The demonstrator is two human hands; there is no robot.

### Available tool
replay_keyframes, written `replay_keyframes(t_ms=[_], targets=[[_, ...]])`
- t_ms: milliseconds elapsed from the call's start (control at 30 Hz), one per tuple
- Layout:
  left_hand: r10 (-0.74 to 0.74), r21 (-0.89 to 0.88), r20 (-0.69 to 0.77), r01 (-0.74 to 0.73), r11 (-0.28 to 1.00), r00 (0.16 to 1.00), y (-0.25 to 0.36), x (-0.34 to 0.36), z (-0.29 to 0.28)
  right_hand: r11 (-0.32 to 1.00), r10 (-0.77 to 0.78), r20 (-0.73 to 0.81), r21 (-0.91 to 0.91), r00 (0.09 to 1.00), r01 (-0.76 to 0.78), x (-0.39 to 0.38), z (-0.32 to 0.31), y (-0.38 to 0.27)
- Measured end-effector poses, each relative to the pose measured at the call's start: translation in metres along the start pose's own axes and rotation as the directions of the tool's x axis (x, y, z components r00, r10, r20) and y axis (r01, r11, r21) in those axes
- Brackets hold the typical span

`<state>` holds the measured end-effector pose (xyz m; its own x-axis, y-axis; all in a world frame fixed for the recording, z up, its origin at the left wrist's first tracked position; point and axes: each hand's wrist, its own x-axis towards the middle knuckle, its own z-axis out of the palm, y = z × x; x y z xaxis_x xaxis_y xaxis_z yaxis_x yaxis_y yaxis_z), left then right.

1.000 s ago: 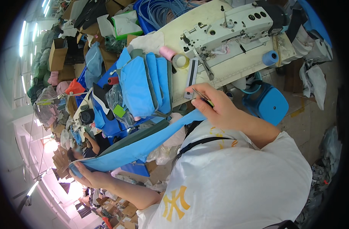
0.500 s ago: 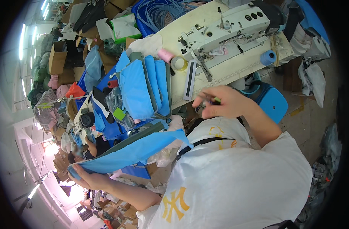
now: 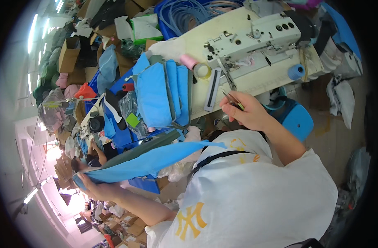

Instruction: Trimming excess material and loose threads from leather bag components using thread snips.

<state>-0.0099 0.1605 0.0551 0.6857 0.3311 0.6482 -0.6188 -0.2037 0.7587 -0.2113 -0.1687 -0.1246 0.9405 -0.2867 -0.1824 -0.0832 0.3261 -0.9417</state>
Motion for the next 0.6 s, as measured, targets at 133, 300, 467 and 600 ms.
replay_keyframes(t_ms=[133,300,467,600], targets=[[0.034,-0.159,0.399,0.033,0.987,0.916,-0.002,0.006,-0.008,0.998,-0.035,0.024,-0.043,0.999,0.036,0.004,0.013,0.000],[0.074,-0.417,0.434,0.127,0.900,0.898,-0.003,-0.001,0.006,0.998,-0.056,0.069,-0.031,0.996,0.059,0.009,0.030,-0.020],[0.120,-0.634,0.581,0.355,0.687,0.805,-0.021,0.008,-0.003,0.981,-0.173,0.087,-0.073,0.981,0.180,0.020,0.055,-0.043],[0.067,-0.633,0.535,0.347,0.692,0.842,-0.026,0.005,-0.001,0.887,-0.323,0.269,-0.249,0.907,0.389,0.028,0.095,-0.068]])
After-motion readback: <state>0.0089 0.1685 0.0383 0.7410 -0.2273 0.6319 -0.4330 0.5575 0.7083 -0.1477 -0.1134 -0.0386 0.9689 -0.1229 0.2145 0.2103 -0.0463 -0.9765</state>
